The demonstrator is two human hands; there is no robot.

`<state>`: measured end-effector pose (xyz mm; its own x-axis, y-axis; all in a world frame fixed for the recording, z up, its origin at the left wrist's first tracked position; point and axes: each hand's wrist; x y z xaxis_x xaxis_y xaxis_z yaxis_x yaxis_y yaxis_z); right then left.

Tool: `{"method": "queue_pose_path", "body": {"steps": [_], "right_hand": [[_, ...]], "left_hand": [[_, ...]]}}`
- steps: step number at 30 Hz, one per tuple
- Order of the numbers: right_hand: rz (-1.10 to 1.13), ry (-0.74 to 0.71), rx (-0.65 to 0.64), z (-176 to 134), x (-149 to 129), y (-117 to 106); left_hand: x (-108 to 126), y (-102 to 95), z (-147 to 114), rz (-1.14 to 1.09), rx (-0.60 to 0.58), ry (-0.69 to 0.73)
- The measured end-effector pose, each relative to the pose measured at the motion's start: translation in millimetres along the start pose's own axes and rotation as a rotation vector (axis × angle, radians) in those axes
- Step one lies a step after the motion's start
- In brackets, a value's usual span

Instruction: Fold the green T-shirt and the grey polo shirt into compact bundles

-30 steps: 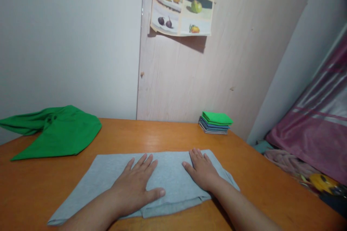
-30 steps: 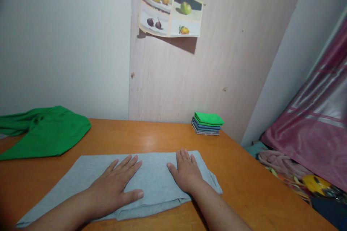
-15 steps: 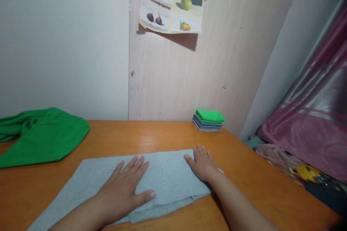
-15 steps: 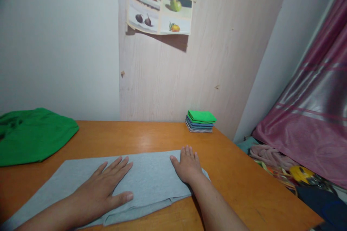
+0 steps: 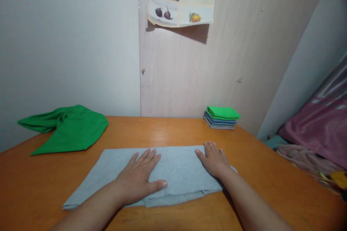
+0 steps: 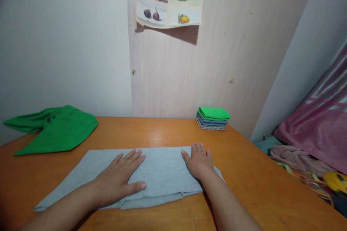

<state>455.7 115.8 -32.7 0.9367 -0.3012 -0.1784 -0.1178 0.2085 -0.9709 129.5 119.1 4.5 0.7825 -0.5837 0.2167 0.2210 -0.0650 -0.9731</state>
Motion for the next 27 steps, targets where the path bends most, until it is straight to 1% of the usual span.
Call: {"method": "queue_pose_path", "body": {"steps": [4,7,9,11,14,17,19,22,25,27], "right_hand": [[-0.006,0.007,0.001,2.2,-0.3,0.4],[-0.013,-0.003,0.041,0.3,-4.0,-3.5],[0.001,-0.055,0.082,-3.4,-9.7,-5.6],[0.026,-0.139,0.094,-8.4,-17.0,-5.0],[0.032,-0.235,0.022,-14.9,-25.9,0.8],[0.005,-0.255,-0.043,-16.9,-28.2,5.8],[0.000,-0.246,-0.044,-16.5,-27.6,5.6],[0.028,-0.253,-0.014,-18.1,-29.0,0.7],[0.094,-0.330,0.011,-25.9,-36.4,-5.0],[0.127,-0.410,-0.022,-33.8,-42.5,-7.7]], "left_hand": [[-2.2,0.3,3.0,-0.004,0.012,0.014],[-3.9,0.7,3.0,-0.005,0.011,0.030],[-3.8,0.4,2.3,-0.007,0.005,0.029],[-2.6,-0.4,1.5,-0.012,0.005,0.028],[-0.3,-1.7,0.4,-0.017,0.015,0.030],[1.3,-2.6,-0.4,-0.019,0.013,0.033],[1.9,-2.8,-0.6,-0.020,0.012,0.035],[2.4,-2.4,-0.4,-0.024,0.016,0.039],[2.6,-1.9,-0.2,-0.030,0.010,0.036],[2.8,-1.7,-0.5,-0.032,0.004,0.031]]}}
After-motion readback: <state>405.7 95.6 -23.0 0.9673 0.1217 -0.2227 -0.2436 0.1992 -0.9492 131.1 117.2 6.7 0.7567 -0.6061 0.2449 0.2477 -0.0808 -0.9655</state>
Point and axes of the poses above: each hand's wrist, its own z-axis towards the middle knuckle, its own y-axis out of the palm, x = y × z, and after that the axes turned 9 degrees about x, right-handed
